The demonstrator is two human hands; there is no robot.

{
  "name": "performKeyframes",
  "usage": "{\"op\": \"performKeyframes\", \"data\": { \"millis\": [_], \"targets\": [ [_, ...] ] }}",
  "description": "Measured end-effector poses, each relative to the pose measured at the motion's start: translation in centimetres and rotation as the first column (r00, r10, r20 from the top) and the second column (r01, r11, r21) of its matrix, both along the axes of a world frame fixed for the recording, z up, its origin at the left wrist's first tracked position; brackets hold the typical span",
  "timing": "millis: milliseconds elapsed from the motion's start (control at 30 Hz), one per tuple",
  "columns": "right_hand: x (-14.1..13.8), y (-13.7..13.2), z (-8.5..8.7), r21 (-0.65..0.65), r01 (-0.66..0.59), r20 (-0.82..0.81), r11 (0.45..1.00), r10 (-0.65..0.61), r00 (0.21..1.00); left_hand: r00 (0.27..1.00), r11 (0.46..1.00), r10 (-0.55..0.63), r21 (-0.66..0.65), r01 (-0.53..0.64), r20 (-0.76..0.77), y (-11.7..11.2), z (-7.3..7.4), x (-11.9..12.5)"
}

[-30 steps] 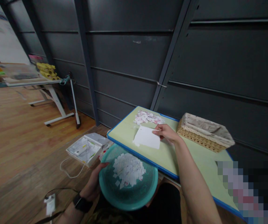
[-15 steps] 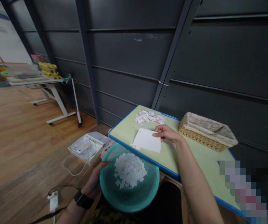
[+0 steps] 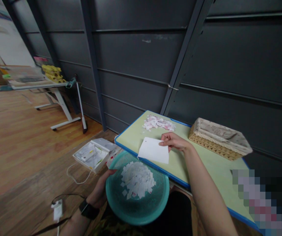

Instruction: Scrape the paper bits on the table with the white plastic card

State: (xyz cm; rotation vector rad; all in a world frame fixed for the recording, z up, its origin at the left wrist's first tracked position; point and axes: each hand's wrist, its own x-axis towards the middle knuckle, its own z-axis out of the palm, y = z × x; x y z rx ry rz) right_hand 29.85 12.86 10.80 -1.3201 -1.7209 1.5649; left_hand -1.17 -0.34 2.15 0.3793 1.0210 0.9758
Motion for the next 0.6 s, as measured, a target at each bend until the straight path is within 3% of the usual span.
{"op": "performKeyframes", "data": {
  "millis": [67, 133, 167, 200, 267, 333, 400, 500, 600],
  "targets": [
    [-0.1, 0.1, -0.1, 0.032, 0.0, -0.006, 0.999, 0.0, 1.0, 1.0, 1.0, -0.007, -0.001, 0.007, -0.005, 0.0, 0.0, 0.0],
    [0.0, 0.5, -0.3, 0.15, 0.141, -0.056, 0.979, -0.134, 0.989, 1.0, 1.0, -0.002, -0.002, 0.002, -0.014, 0.0, 0.0, 0.0],
    [0.1, 0.9, -0.5, 0.232, 0.256, -0.088, 0.938, -0.242, 0.966, 1.0, 1.0, 0.003, 0.0, -0.003, -0.014, -0.1, 0.0, 0.0],
    [0.3, 1.2, -0.7, 0.325, 0.376, -0.117, 0.868, -0.358, 0.927, 1.0, 1.0, 0.01, 0.005, -0.01, -0.013, -0.1, -0.1, 0.0],
    [0.6, 2.0, -1.1, 0.529, 0.539, -0.153, 0.655, -0.552, 0.82, 1.0, 1.0, 0.016, 0.009, -0.016, -0.009, -0.1, -0.1, 0.0],
    [0.7, 2.4, -1.4, 0.702, 0.544, -0.153, 0.459, -0.649, 0.745, 1.0, 1.0, 0.011, 0.006, -0.011, -0.016, -0.1, -0.1, -0.1],
    [0.3, 2.5, -1.7, 0.806, 0.469, -0.121, 0.361, -0.675, 0.728, 1.0, 1.0, 0.009, -0.01, -0.01, -0.025, -0.1, -0.1, 0.0],
    [-1.1, 2.1, -2.0, 0.881, 0.336, -0.032, 0.333, -0.667, 0.744, 1.0, 1.0, 0.014, -0.024, -0.014, -0.01, -0.1, 0.0, 0.1],
    [-2.4, 1.7, -2.3, 0.918, 0.191, 0.094, 0.348, -0.658, 0.748, 1.0, 1.0, 0.005, -0.029, -0.005, 0.011, -0.1, -0.1, 0.0]
  ]
}}
